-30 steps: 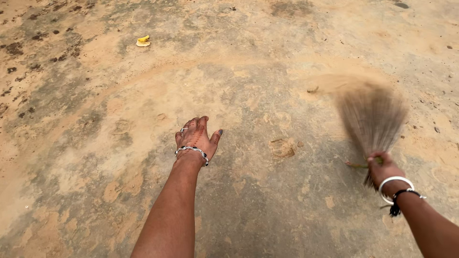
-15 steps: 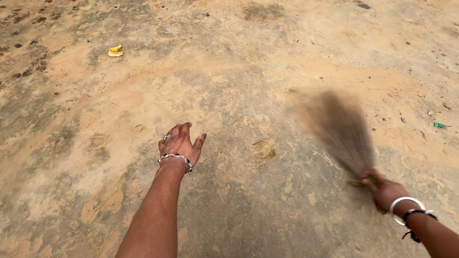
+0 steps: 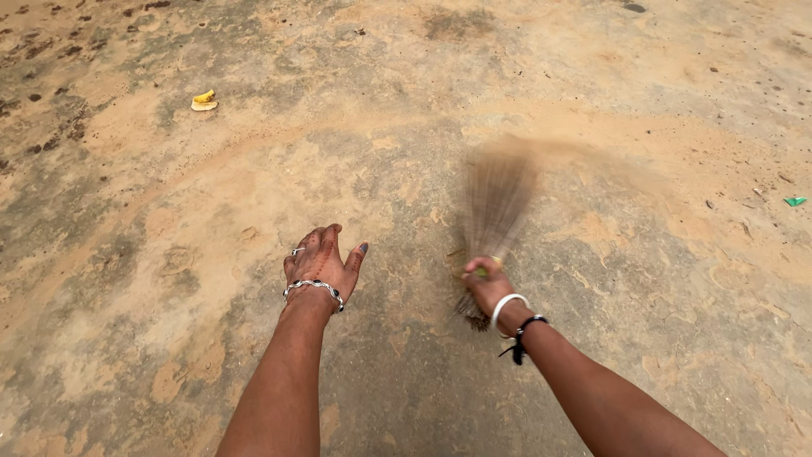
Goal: The person sweeps dirt and sand across the ground using a hand broom.
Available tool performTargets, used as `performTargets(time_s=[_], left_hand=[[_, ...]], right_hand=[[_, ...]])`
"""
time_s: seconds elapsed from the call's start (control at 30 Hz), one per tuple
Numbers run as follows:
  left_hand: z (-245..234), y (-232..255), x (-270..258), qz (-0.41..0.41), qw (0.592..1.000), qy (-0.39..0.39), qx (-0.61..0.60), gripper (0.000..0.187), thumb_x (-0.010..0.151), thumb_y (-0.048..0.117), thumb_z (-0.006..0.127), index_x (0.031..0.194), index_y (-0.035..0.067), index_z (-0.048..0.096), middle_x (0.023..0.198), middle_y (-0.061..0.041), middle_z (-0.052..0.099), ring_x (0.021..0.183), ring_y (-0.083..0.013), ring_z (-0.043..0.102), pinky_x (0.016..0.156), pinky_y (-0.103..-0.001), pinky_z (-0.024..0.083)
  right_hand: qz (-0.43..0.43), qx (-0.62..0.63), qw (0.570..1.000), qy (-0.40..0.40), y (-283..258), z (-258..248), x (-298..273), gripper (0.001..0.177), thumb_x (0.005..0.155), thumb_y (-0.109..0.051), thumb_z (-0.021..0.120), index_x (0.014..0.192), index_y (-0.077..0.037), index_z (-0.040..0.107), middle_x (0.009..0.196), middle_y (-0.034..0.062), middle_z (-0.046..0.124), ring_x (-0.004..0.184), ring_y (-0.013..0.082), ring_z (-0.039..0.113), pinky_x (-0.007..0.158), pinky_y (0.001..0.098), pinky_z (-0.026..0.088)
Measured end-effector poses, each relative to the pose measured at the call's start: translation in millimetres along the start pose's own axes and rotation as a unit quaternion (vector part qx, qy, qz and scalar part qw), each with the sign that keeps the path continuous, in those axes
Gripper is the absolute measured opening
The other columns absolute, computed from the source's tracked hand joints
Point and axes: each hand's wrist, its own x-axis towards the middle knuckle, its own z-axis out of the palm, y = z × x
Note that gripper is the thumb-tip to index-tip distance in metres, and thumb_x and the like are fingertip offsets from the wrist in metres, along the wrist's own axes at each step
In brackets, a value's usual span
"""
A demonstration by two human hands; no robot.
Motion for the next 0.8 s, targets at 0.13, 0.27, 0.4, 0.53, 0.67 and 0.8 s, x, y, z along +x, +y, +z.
performTargets(time_s=[0.13,0.27,0.4,0.53,0.67,0.8], left_hand=[[-6,-15,-4,0.0,1.0,0.01,0.009,0.066,0.096,0.059,0.041,0.152,0.026,0.031,0.158,0.001,0.032,0.147,-0.0194,0.028,0.12,-0.05,0.024],[-15,-36,-5,-0.011,0.999,0.01,0.028,0.068,0.097,0.06,0.041,0.153,0.022,0.031,0.158,-0.001,0.033,0.147,-0.0201,0.029,0.119,-0.05,0.026],[-23,-44,-2,-0.041,0.999,0.012,0.019,0.066,0.096,0.058,0.042,0.152,0.024,0.031,0.157,-0.001,0.032,0.146,-0.021,0.029,0.118,-0.05,0.026],[-26,-47,-2,-0.042,0.999,0.022,0.012,0.066,0.096,0.058,0.042,0.152,0.024,0.032,0.158,-0.002,0.033,0.145,-0.0223,0.031,0.117,-0.05,0.027],[-27,-46,-4,-0.049,0.999,0.014,-0.001,0.066,0.095,0.059,0.043,0.151,0.024,0.033,0.158,0.0,0.033,0.146,-0.0217,0.031,0.118,-0.05,0.027],[-26,-49,-1,-0.041,0.999,0.014,0.003,0.068,0.096,0.06,0.042,0.152,0.024,0.032,0.157,-0.003,0.034,0.146,-0.023,0.031,0.117,-0.051,0.027]], right_hand=[[-0.16,-0.286,0.94,-0.094,-38,2,-42,0.019,0.099,-0.028,0.051,0.114,-0.019,0.059,0.1,0.0112,0.071,0.077,0.0147,0.063,0.073,0.0277,0.053],[-0.083,-0.611,0.773,-0.15,4,-88,-47,0.036,0.103,-0.037,0.04,0.136,-0.041,0.055,0.154,0.0112,0.035,0.081,0.0141,0.067,0.072,0.0321,0.062],[0.203,-0.35,0.912,0.063,120,-222,-42,0.032,0.103,-0.035,0.052,0.133,-0.027,0.059,0.114,0.0062,0.065,0.075,0.0246,0.073,0.076,0.0422,0.06],[0.224,-0.137,0.905,0.334,196,-285,-16,0.037,0.096,-0.037,0.073,0.111,-0.005,0.062,0.078,0.0178,0.067,0.072,0.0248,0.06,0.076,0.0417,0.052],[0.218,-0.116,0.916,0.317,166,-201,6,0.016,0.097,-0.026,0.065,0.104,-0.012,0.061,0.082,0.0121,0.064,0.072,0.0198,0.058,0.069,0.0351,0.051],[0.157,0.092,0.965,0.187,51,-75,12,0.006,0.097,-0.015,0.058,0.096,-0.02,0.06,0.086,0.0065,0.061,0.072,0.0149,0.056,0.061,0.0286,0.05]])
